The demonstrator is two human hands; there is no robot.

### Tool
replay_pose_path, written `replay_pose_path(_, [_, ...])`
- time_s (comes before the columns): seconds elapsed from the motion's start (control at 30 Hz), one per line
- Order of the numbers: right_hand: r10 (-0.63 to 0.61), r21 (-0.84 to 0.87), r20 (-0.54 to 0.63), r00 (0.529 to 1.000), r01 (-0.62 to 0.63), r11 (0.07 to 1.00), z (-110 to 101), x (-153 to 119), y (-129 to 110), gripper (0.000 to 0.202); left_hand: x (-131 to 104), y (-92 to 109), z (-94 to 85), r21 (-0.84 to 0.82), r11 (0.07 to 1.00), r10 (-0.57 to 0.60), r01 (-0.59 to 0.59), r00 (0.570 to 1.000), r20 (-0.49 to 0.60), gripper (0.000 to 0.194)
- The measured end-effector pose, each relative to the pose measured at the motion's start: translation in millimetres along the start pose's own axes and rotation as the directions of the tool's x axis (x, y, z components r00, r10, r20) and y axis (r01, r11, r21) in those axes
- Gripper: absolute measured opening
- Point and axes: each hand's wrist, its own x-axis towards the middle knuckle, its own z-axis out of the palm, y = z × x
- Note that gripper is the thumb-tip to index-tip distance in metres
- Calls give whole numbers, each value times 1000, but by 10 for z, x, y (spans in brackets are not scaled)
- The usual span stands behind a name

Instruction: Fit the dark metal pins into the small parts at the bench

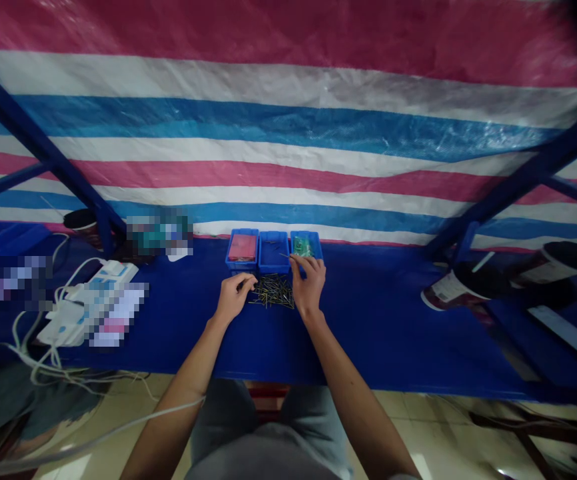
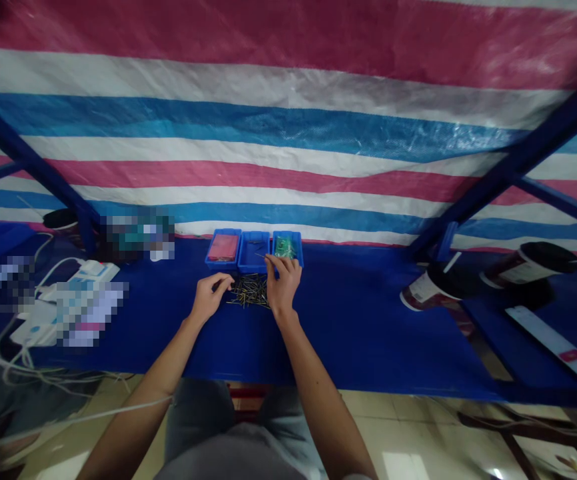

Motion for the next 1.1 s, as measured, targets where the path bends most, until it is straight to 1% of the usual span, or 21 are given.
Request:
replay_pose_path(0.1, [8, -74, 110, 994, 1, 997, 7, 63, -10, 32, -3, -13, 4, 1, 1000, -10, 10, 1000, -10, 29])
replay_pose_path(0.17, [-6, -75, 124, 992, 15, 997, -36, 38, 2, 32, -6, -12, 4, -5, 1000, -18, 18, 1000, -12, 30])
replay_pose_path(0.27, [-27, -40, 156, 987, 34, 999, -172, -66, 74, 28, -5, -1, -1, -17, 999, -28, 27, 999, -19, 31])
replay_pose_path(0.37, [17, -60, 209, 978, -4, 998, -330, -183, 213, 23, 0, 5, -6, -20, 999, -31, 31, 999, -16, 30])
replay_pose_path(0.43, [37, -56, 281, 959, -23, 998, -410, -253, 309, 19, 4, 3, -6, -17, 999, -31, 31, 999, -7, 30])
replay_pose_path(0.5, [53, -38, 367, 929, -42, 998, -463, -321, 377, 16, 5, -3, -4, -14, 999, -33, 33, 999, -3, 29])
replay_pose_path(0.53, [59, -32, 407, 912, -50, 998, -480, -354, 394, 14, 5, -7, -2, -14, 999, -33, 33, 999, -5, 28])
replay_pose_path(0.6, [70, -30, 448, 891, -64, 998, -505, -415, 395, 10, 4, -16, 2, -16, 999, -35, 35, 999, -8, 28])
replay_pose_path(0.8, [79, -44, 452, 889, -66, 997, -541, -498, 312, 11, 2, -33, 6, -35, 998, -48, 47, 999, -10, 29])
replay_pose_path(1.1, [82, -132, 459, 885, -23, 991, -504, -495, 344, 11, 3, -47, 9, -43, 997, -69, 69, 998, 7, 30])
